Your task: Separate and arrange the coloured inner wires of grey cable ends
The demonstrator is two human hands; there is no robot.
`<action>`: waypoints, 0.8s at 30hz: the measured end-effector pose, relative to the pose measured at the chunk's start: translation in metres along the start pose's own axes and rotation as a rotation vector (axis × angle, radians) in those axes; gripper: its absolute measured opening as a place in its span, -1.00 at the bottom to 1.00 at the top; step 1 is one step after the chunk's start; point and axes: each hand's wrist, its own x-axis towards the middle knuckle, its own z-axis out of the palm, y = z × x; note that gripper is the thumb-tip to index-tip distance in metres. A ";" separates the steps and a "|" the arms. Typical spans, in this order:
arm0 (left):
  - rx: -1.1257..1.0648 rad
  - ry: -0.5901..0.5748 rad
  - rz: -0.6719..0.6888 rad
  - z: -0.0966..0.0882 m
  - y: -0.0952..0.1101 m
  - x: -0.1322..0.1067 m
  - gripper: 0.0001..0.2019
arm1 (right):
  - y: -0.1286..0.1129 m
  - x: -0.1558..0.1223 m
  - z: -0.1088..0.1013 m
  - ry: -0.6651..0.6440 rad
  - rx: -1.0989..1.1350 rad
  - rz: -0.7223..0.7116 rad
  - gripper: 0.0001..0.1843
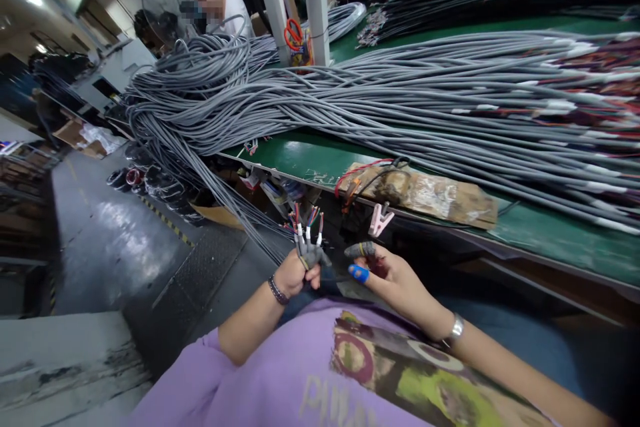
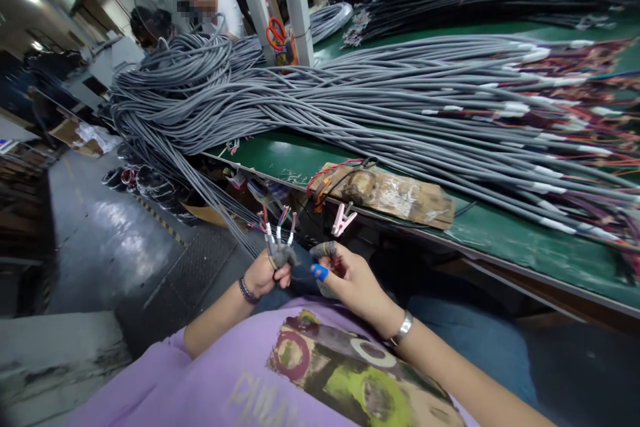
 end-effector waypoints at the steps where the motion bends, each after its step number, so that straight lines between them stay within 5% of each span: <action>1: -0.046 -0.012 -0.002 0.001 0.003 -0.002 -0.46 | 0.001 0.001 0.000 0.008 0.002 0.001 -0.68; 7: -0.053 -0.106 0.002 0.015 0.018 -0.009 -0.55 | 0.001 0.004 0.002 0.000 0.119 0.108 -0.55; 14: 0.066 0.069 0.058 0.030 0.025 -0.006 -0.55 | -0.001 0.004 0.000 0.060 0.346 0.252 -0.49; 18: 0.026 0.031 0.111 0.037 0.026 -0.004 -0.55 | -0.006 0.005 0.004 0.060 0.437 0.271 -0.49; 24: 0.081 -0.034 -0.010 0.042 0.016 -0.003 -0.44 | -0.005 0.007 0.010 0.067 0.460 0.270 -0.51</action>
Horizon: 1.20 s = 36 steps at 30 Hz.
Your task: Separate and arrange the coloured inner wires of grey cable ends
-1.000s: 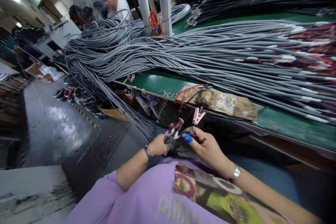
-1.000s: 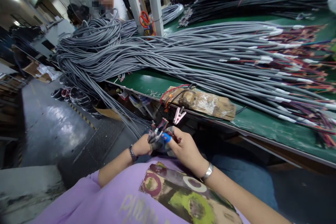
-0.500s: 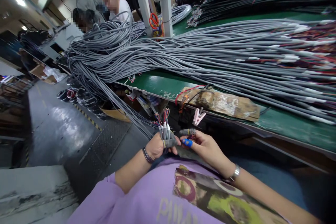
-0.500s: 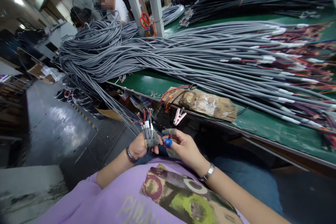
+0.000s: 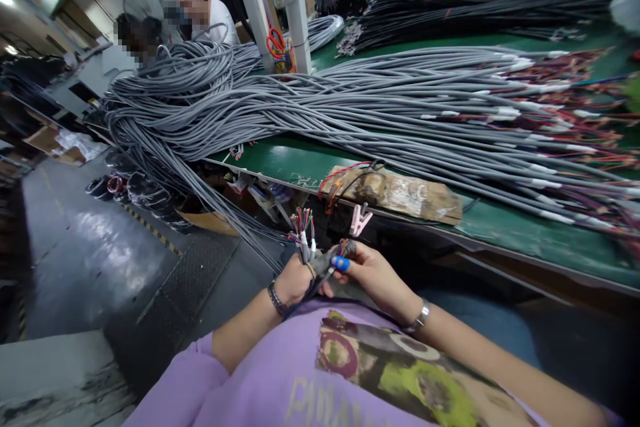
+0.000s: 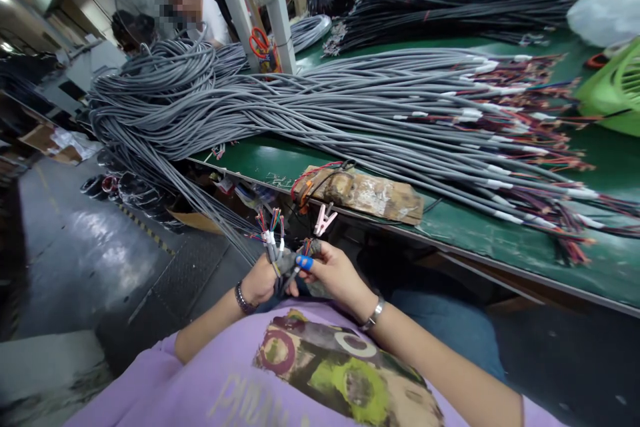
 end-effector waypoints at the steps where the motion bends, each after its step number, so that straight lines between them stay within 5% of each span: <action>1: 0.030 0.001 0.005 0.000 -0.001 -0.001 -0.44 | 0.000 0.000 -0.001 0.009 -0.029 -0.002 -0.53; 9: 0.207 -0.024 0.068 0.001 0.007 -0.008 -0.56 | -0.005 0.004 -0.011 0.102 -0.179 -0.002 -0.50; 15: 0.177 -0.041 -0.002 0.008 0.017 -0.004 -0.59 | -0.013 0.003 -0.009 0.020 -0.196 0.041 -0.54; 24: -0.131 0.275 0.110 0.014 0.008 -0.003 -0.64 | -0.013 -0.003 -0.006 0.012 -0.092 0.024 -0.53; 36: -0.137 0.338 0.176 0.018 0.013 -0.006 -0.68 | -0.009 -0.005 -0.011 -0.035 -0.228 -0.017 -0.58</action>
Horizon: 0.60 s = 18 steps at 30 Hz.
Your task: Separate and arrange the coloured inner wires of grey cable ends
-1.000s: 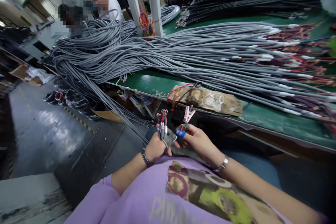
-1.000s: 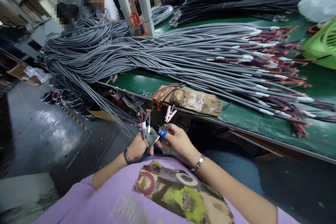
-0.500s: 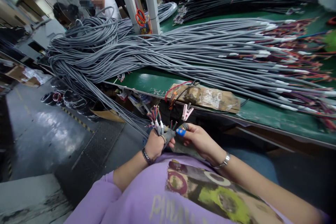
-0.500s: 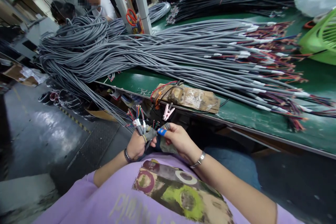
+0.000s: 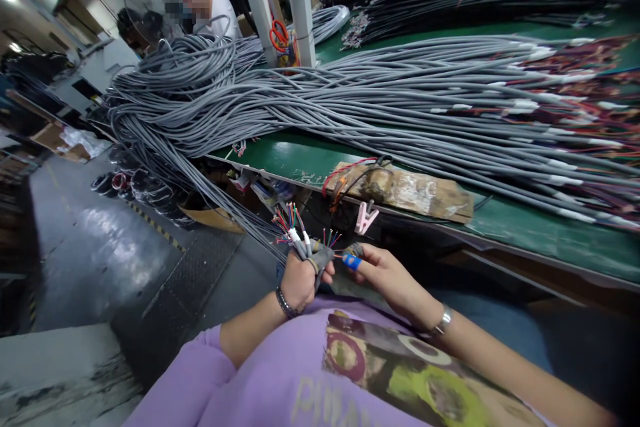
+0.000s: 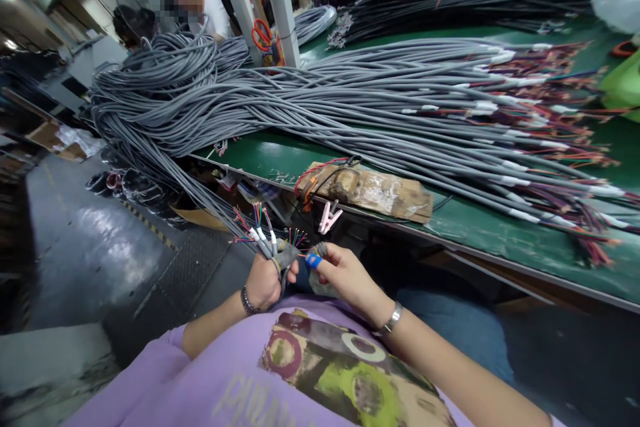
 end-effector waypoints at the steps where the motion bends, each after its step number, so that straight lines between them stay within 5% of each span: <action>1: 0.012 -0.011 0.005 0.000 0.000 -0.001 -0.68 | -0.001 0.000 -0.001 -0.002 0.004 0.008 -0.58; 8: 0.108 -0.095 -0.045 0.005 -0.004 -0.005 -0.69 | -0.013 0.005 0.003 -0.038 0.039 0.005 -0.61; 18: 0.097 -0.077 -0.017 0.004 -0.005 -0.004 -0.67 | -0.002 0.005 0.009 0.104 0.229 0.083 -0.62</action>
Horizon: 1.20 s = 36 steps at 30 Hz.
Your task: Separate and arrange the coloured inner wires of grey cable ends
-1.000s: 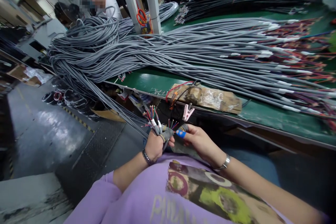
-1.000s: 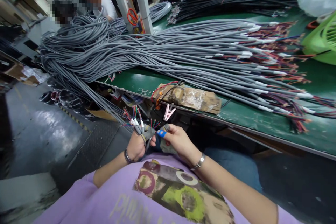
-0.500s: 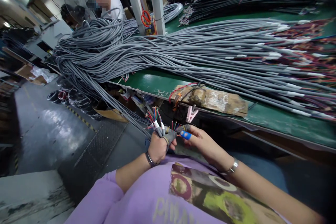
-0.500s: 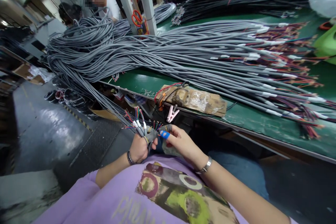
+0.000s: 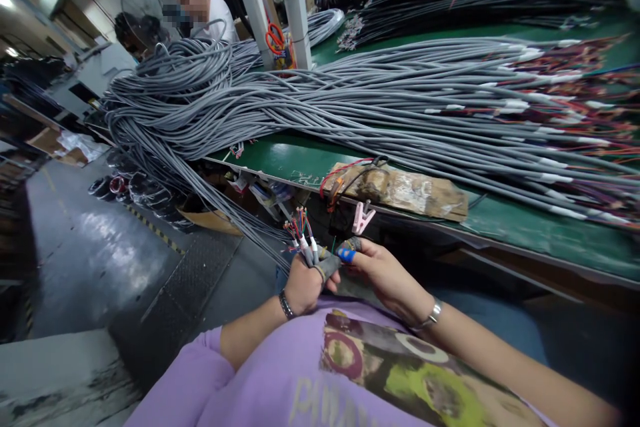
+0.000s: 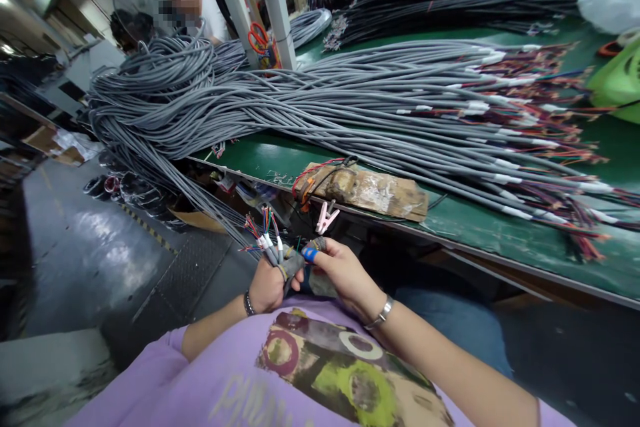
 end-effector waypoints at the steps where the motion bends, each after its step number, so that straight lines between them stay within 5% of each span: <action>1: -0.004 0.008 0.005 0.000 0.000 0.000 -0.67 | 0.001 0.000 0.001 0.016 0.027 0.008 -0.63; 6: 0.091 -0.135 -0.102 0.000 0.005 -0.003 -0.61 | 0.000 0.002 0.006 0.023 0.113 0.069 -0.70; 9: 0.120 -0.200 -0.122 -0.003 0.006 -0.005 -0.61 | 0.000 0.010 -0.002 0.155 0.225 0.060 -0.73; 12: 0.040 -0.118 -0.071 -0.006 0.005 -0.004 -0.61 | 0.001 0.015 -0.016 0.177 0.373 0.088 -0.77; 17: -0.039 -0.016 0.013 -0.009 0.006 0.000 -0.63 | 0.004 0.008 -0.024 -0.044 0.382 0.248 -0.77; 23: -0.049 -0.008 -0.016 -0.008 0.007 0.000 -0.60 | 0.002 0.001 -0.016 -0.214 0.220 0.161 -0.65; 36: -0.032 -0.010 -0.012 -0.004 0.005 0.001 -0.63 | 0.005 0.000 -0.011 -0.073 0.073 0.068 -0.58</action>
